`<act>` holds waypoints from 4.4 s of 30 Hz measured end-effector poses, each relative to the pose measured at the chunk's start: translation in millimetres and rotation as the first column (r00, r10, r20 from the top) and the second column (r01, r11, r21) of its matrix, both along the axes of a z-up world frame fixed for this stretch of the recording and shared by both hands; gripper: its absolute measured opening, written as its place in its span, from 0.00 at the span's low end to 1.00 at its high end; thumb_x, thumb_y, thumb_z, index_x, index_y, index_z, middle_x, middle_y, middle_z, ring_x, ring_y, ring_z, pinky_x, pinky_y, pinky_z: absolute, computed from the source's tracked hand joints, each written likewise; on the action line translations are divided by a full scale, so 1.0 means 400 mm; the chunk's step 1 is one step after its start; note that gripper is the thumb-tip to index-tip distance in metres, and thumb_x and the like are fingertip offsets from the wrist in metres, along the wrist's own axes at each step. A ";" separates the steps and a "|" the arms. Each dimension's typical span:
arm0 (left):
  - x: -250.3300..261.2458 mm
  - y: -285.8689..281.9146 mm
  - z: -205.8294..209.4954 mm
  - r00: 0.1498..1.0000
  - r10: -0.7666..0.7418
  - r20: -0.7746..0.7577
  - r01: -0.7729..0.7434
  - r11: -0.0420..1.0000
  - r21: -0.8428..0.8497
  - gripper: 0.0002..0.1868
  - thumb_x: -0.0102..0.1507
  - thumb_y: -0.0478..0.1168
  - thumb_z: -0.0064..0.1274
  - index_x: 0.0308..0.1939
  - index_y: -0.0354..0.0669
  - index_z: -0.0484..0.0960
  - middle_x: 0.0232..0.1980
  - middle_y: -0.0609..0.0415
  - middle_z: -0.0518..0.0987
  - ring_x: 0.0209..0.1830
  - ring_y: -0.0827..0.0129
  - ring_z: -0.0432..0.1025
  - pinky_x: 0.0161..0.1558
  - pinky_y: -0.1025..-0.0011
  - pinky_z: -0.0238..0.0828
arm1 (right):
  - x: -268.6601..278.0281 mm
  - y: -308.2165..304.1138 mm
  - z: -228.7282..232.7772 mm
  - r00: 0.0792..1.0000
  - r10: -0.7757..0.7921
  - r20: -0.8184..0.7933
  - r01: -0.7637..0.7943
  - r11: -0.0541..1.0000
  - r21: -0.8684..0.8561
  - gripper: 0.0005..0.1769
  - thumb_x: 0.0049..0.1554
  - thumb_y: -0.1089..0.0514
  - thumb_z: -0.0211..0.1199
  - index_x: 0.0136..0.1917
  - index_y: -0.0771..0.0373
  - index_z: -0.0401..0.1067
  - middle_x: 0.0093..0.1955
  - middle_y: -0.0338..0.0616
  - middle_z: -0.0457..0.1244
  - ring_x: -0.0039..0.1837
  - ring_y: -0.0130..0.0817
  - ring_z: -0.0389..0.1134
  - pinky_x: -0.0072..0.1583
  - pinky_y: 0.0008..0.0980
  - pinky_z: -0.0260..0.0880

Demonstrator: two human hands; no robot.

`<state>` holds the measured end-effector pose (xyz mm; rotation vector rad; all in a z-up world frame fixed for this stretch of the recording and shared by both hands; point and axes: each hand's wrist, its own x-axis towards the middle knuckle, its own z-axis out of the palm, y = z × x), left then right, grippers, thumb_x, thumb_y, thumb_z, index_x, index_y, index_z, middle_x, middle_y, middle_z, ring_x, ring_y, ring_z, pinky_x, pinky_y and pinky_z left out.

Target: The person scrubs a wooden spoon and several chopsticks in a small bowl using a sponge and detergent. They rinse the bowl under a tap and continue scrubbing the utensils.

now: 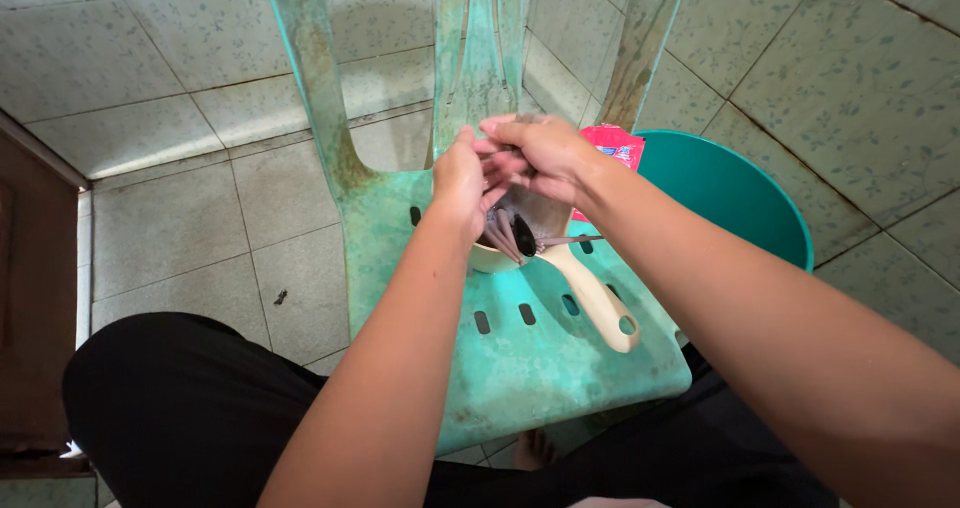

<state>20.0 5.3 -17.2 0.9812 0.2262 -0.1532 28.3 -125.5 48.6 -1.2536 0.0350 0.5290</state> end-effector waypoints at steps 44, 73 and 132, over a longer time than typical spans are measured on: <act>0.056 0.000 0.050 0.979 -0.149 -0.140 0.204 0.694 0.691 0.09 0.61 0.31 0.52 0.41 0.30 0.84 0.46 0.35 0.83 0.44 0.50 0.81 0.43 0.52 0.80 | -0.034 -0.281 -0.008 0.571 0.491 0.658 0.600 0.298 -0.743 0.29 0.47 0.54 0.76 0.61 0.62 0.75 0.54 0.54 0.70 0.54 0.49 0.71 0.56 0.45 0.71; 0.135 -0.034 -0.099 0.982 -0.095 -0.165 0.160 0.881 0.445 0.17 0.63 0.44 0.56 0.49 0.34 0.83 0.51 0.42 0.84 0.46 0.52 0.79 0.44 0.56 0.77 | 0.027 -0.007 -0.134 0.356 0.893 0.275 0.407 0.117 -0.906 0.12 0.46 0.54 0.69 0.44 0.57 0.82 0.49 0.56 0.70 0.53 0.55 0.71 0.57 0.47 0.71; 0.029 0.007 0.097 0.992 -0.024 0.127 0.005 0.989 0.148 0.11 0.59 0.32 0.59 0.45 0.33 0.87 0.40 0.48 0.87 0.37 0.65 0.82 0.44 0.65 0.82 | -0.058 -0.136 0.081 0.866 0.169 0.471 0.083 0.880 -0.468 0.10 0.58 0.60 0.63 0.48 0.70 0.78 0.45 0.46 0.74 0.42 0.28 0.76 0.47 0.30 0.80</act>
